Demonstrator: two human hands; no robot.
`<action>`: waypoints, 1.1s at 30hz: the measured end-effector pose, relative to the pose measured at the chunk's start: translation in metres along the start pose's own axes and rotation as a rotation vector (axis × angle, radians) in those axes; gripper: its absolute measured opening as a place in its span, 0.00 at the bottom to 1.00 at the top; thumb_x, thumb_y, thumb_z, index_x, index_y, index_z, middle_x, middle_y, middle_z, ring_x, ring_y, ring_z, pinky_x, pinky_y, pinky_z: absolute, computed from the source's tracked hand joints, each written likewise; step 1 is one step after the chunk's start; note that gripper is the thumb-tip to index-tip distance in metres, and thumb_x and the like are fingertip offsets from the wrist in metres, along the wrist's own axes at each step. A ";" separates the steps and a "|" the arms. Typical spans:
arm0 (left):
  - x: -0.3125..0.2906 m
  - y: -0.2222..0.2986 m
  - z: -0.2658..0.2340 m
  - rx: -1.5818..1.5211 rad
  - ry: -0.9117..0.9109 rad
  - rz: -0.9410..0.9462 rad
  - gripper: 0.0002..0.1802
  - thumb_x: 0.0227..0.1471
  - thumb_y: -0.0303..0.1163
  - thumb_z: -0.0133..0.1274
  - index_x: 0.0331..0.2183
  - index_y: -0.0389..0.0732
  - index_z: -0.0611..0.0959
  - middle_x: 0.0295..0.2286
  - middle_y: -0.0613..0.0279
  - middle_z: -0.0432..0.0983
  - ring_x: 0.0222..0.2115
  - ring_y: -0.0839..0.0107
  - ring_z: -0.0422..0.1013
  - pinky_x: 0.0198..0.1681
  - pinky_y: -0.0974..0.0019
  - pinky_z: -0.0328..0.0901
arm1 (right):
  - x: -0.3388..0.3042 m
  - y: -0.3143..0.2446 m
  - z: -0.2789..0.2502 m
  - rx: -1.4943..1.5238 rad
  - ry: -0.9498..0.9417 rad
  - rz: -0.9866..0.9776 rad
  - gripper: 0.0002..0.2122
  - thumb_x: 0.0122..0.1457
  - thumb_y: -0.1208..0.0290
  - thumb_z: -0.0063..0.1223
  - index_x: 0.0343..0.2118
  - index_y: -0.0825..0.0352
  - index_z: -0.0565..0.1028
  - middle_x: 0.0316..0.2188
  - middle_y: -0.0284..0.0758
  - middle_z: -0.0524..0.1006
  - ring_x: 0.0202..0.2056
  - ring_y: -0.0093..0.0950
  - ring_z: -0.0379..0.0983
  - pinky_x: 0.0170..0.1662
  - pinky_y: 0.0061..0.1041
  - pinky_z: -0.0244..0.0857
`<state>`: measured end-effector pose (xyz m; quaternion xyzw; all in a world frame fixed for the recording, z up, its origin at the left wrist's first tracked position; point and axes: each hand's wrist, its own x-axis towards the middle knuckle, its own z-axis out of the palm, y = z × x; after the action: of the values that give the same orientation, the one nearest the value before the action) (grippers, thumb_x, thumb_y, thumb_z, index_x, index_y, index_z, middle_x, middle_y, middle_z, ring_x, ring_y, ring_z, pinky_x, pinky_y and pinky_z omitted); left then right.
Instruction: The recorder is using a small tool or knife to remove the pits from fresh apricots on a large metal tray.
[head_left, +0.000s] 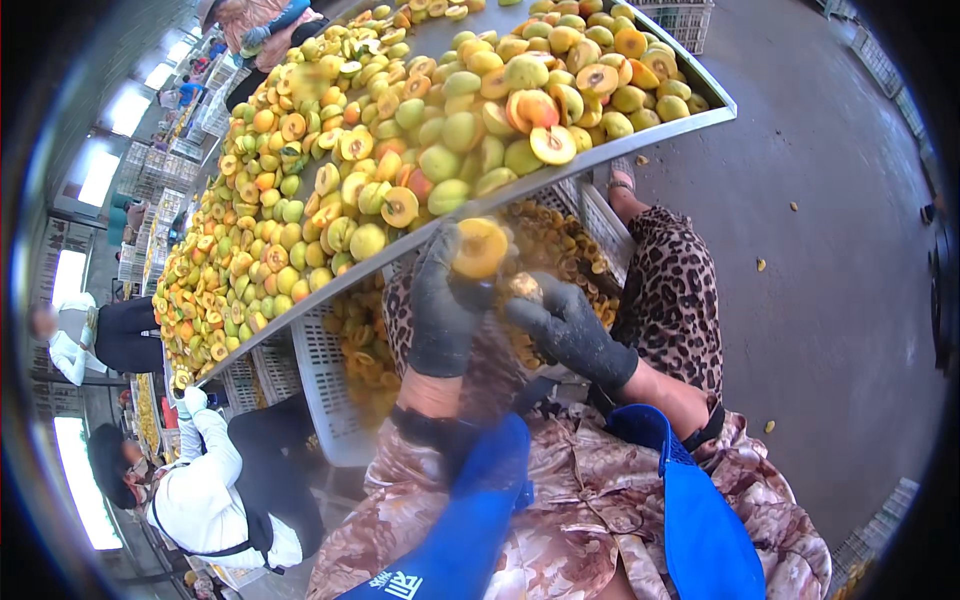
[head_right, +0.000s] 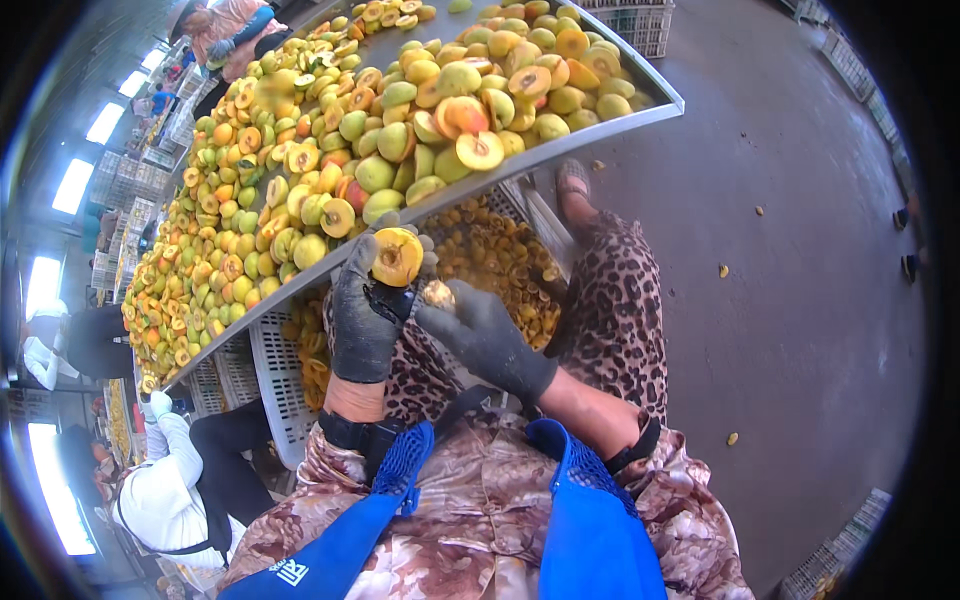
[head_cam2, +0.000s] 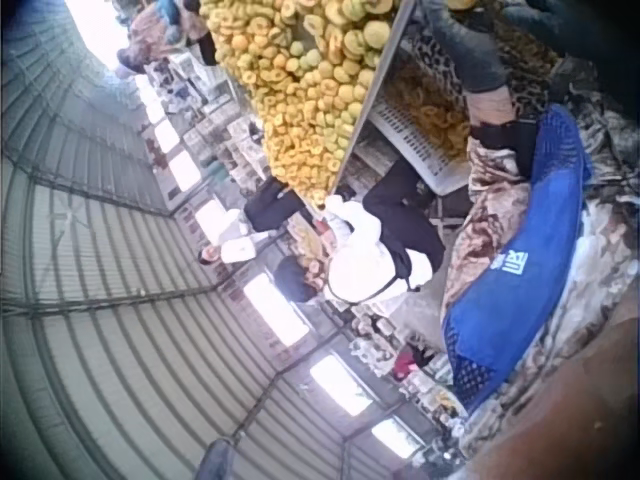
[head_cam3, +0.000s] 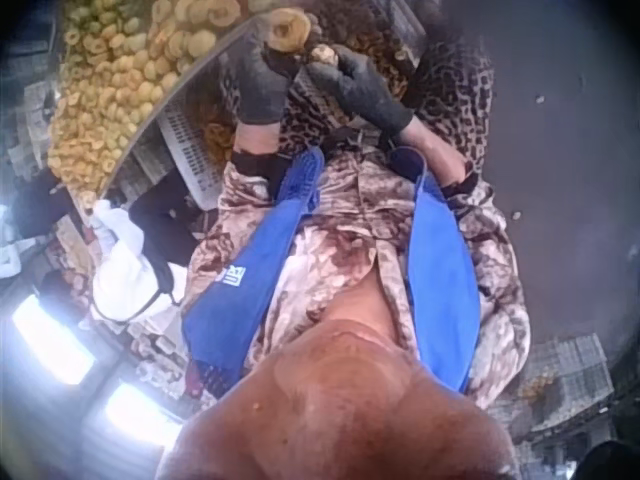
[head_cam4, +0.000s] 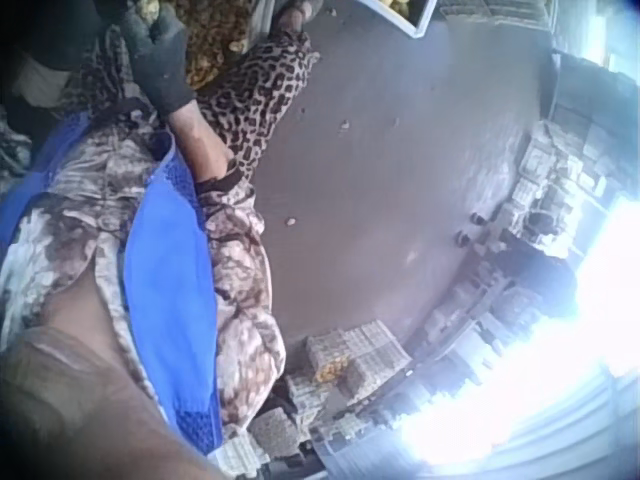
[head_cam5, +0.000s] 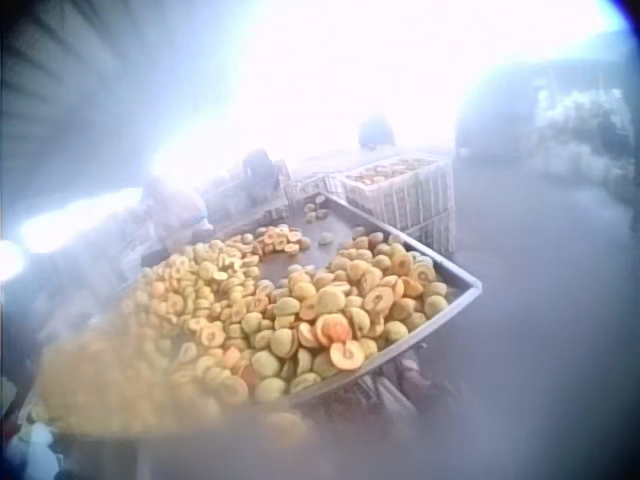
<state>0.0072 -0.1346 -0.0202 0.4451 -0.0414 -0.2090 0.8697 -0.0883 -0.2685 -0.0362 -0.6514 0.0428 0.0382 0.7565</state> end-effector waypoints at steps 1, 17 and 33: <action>-0.007 -0.007 0.004 -0.104 0.027 -0.035 0.25 0.64 0.40 0.45 0.53 0.31 0.70 0.42 0.45 0.75 0.42 0.54 0.75 0.47 0.54 0.73 | 0.000 0.000 0.000 0.064 0.046 0.017 0.12 0.60 0.66 0.55 0.37 0.72 0.75 0.27 0.34 0.77 0.30 0.21 0.70 0.34 0.27 0.66; -0.011 -0.040 0.045 0.061 0.104 -0.033 0.23 0.66 0.44 0.37 0.42 0.34 0.77 0.35 0.54 0.75 0.36 0.65 0.73 0.40 0.65 0.69 | 0.007 0.039 -0.021 0.018 0.118 -0.147 0.15 0.60 0.64 0.55 0.39 0.74 0.75 0.29 0.44 0.78 0.31 0.29 0.75 0.36 0.31 0.67; -0.003 -0.043 0.049 0.951 -0.164 0.355 0.26 0.62 0.50 0.41 0.40 0.35 0.78 0.37 0.53 0.75 0.38 0.63 0.73 0.45 0.61 0.69 | 0.008 0.064 -0.016 -0.019 0.140 -0.126 0.14 0.63 0.59 0.49 0.38 0.67 0.77 0.29 0.41 0.75 0.31 0.32 0.71 0.37 0.33 0.66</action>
<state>-0.0223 -0.1932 -0.0244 0.7599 -0.2750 -0.0506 0.5869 -0.0883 -0.2747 -0.1021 -0.6610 0.0541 -0.0548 0.7464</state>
